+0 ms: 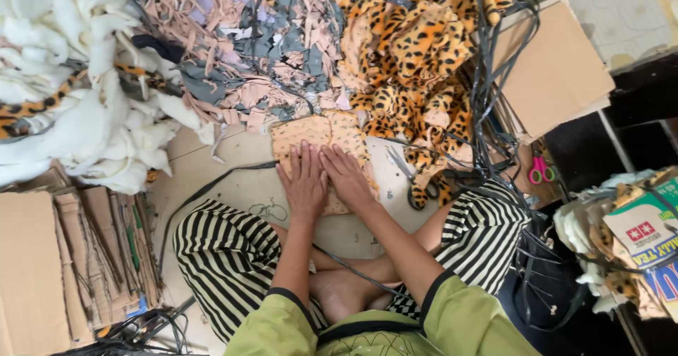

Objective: Stuffing a fabric pouch with small fabric scraps from a pile on the floor

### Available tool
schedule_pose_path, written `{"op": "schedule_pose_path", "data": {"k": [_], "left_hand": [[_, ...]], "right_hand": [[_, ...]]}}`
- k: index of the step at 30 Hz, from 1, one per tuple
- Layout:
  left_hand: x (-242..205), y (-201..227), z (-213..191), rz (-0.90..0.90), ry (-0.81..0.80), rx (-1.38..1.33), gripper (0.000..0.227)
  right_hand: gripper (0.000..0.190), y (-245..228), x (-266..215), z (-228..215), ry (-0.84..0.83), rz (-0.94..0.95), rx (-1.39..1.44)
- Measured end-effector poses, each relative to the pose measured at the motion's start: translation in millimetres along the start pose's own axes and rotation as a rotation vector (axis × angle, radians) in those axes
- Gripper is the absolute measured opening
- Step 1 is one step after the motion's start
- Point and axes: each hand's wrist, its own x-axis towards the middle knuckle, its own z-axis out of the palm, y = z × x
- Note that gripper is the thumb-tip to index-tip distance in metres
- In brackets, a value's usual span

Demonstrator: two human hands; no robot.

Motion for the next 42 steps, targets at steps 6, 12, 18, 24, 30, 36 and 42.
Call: {"op": "schedule_pose_path", "data": {"k": [6, 12, 18, 24, 30, 36, 42], "left_hand": [[2, 6, -17, -0.012, -0.039, -0.044, 0.067], [7, 17, -46, 0.097, -0.219, -0.021, 0.074], [-1, 19, -25, 0.119, -0.204, -0.028, 0.078], [2, 19, -24, 0.100, -0.317, -0.073, 0.078], [7, 18, -33, 0.089, -0.395, -0.105, 0.079], [9, 20, -48, 0.092, -0.463, -0.124, 0.077], [28, 23, -54, 0.035, -0.468, -0.241, 0.071]], "right_hand": [[0.039, 35, -2, -17, 0.015, 0.134, 0.225], [0.025, 85, -4, -46, 0.157, 0.383, 0.122], [0.016, 138, 9, -4, -0.150, 0.419, -0.168], [0.024, 118, 79, -28, -0.085, 0.393, 0.091], [0.048, 220, 86, 31, -0.236, 0.486, 0.009], [0.047, 209, 92, 3, -0.379, 0.447, 0.038], [0.030, 135, 120, -62, -0.412, 0.473, -0.030]]}}
